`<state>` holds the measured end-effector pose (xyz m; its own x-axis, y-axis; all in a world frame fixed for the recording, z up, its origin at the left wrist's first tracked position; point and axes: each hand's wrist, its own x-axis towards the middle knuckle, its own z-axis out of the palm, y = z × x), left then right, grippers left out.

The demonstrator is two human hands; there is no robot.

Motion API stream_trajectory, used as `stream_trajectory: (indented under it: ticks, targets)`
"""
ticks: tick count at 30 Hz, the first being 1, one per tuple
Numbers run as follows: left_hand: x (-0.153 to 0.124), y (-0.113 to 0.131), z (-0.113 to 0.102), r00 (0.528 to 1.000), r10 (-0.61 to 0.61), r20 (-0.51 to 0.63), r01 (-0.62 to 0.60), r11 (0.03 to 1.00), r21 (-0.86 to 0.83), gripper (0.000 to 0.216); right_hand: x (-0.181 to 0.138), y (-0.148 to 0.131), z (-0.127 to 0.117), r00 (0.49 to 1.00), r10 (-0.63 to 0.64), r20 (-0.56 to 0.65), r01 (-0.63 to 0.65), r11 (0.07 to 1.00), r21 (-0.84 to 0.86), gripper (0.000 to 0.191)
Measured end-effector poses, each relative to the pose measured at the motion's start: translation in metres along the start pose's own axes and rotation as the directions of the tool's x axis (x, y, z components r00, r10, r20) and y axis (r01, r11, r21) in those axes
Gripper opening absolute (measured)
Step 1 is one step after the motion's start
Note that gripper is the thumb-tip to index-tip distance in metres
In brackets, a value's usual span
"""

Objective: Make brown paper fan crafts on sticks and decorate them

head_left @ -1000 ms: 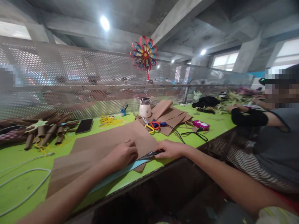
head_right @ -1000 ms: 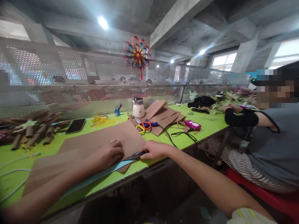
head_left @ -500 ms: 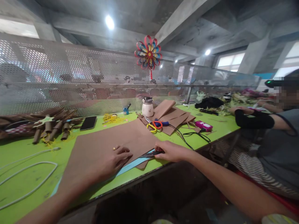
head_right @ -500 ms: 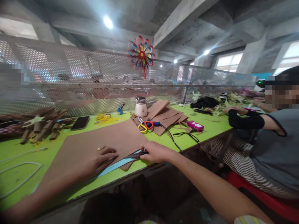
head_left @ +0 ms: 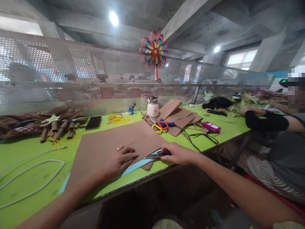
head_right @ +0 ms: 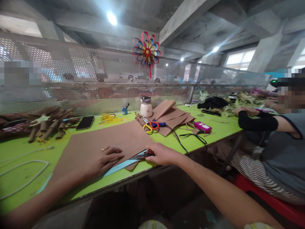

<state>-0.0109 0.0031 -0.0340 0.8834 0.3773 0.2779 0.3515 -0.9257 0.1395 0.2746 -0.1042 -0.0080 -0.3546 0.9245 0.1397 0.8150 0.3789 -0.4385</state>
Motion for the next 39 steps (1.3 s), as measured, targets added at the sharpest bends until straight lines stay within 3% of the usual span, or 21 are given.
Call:
stream_trajectory:
  ticks: [5, 15, 27, 39]
  targets:
    - [0.002, 0.004, 0.000, 0.999, -0.028, 0.032, 0.029, 0.999, -0.046, 0.035, 0.004, -0.001, 0.004, 1.000, 0.008, -0.003, -0.008, 1.000, 0.024, 0.015]
    - [0.002, 0.005, 0.009, 0.999, -0.034, -0.042, 0.030, 0.995, -0.099, 0.035, 0.009, -0.009, 0.010, 1.000, -0.001, -0.001, 0.001, 1.000, 0.017, 0.016]
    - [0.001, 0.005, 0.010, 0.999, -0.025, -0.027, 0.023, 0.997, -0.074, 0.035, 0.022, -0.020, 0.020, 0.998, -0.011, 0.060, 0.009, 0.999, 0.036, 0.019]
    - [0.002, 0.004, 0.009, 0.999, -0.030, -0.015, 0.029, 0.998, -0.051, 0.037, 0.016, -0.020, 0.019, 0.997, -0.001, 0.076, -0.003, 0.999, 0.053, 0.020]
